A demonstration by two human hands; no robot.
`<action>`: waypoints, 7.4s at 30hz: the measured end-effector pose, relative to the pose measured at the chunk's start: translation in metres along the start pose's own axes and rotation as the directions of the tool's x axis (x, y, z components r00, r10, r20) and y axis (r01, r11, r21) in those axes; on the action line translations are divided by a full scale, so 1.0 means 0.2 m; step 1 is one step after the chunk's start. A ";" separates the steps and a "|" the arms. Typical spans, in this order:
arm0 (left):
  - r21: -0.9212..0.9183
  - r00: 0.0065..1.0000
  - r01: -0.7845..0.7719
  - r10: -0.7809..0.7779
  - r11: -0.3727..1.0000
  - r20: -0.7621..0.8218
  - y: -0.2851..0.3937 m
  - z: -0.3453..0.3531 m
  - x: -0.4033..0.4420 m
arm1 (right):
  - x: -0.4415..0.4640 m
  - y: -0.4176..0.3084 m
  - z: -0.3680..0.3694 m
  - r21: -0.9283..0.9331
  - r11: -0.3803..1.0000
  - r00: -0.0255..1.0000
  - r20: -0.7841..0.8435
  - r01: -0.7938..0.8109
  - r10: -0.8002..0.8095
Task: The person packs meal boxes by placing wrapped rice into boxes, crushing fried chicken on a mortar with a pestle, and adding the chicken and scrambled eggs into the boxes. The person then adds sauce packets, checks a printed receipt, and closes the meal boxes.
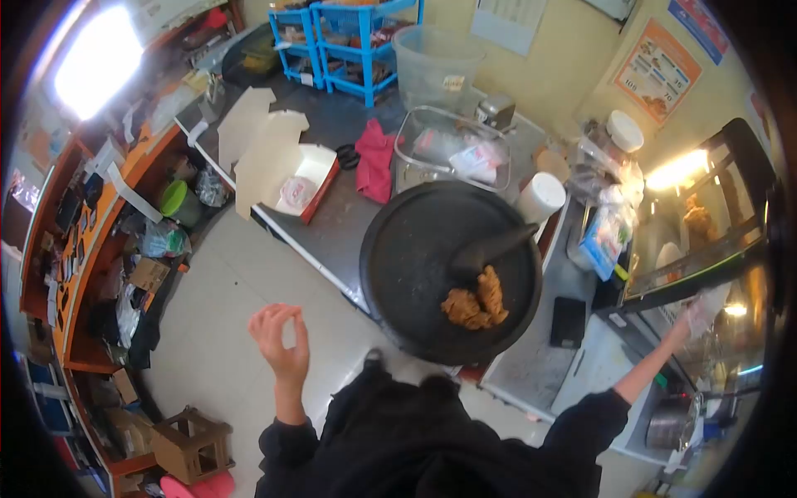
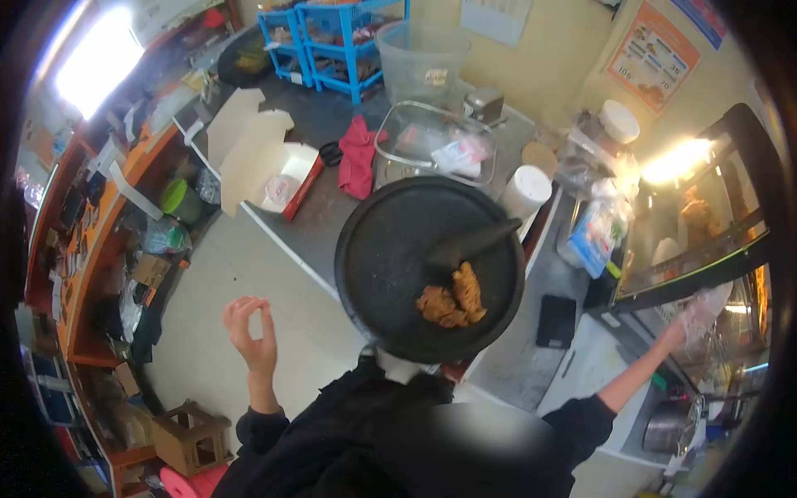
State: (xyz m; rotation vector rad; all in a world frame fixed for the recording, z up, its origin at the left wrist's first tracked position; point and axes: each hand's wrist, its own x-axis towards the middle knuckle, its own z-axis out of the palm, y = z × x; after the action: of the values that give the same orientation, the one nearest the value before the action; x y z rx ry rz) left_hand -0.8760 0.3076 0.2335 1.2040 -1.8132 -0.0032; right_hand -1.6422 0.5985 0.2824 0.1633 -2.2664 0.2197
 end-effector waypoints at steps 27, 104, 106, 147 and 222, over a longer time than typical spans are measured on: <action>-0.696 0.837 -0.005 0.384 0.718 0.389 0.37 0.52 0.42 | -1.71 -1.83 -1.50 0.811 0.003 0.580 0.422 -0.585 -0.697; -0.994 0.637 -0.095 0.765 -0.047 -0.097 -1.11 0.42 0.89 | -1.68 -2.44 -1.79 0.549 0.809 0.932 0.363 -0.210 -0.005; -0.995 0.555 -0.092 0.827 -0.045 -0.089 -0.86 0.45 0.75 | -1.66 -2.05 -1.43 0.361 0.789 0.784 0.575 -0.498 0.233; -0.771 0.632 -0.083 0.632 0.631 0.449 -0.60 0.53 0.66 | -2.03 -2.06 -1.32 0.816 -0.130 0.746 0.570 -0.563 0.343; -0.574 0.751 -0.065 0.419 0.816 0.510 -0.69 0.45 0.58 | -1.58 -1.89 -0.94 0.892 0.179 0.885 0.351 -0.415 0.305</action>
State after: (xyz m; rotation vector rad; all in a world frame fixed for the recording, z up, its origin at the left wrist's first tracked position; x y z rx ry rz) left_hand -0.8474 0.1106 0.1992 0.5622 -2.3203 -0.7889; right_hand -1.2278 0.2829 0.2000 0.2484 -1.8667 1.9373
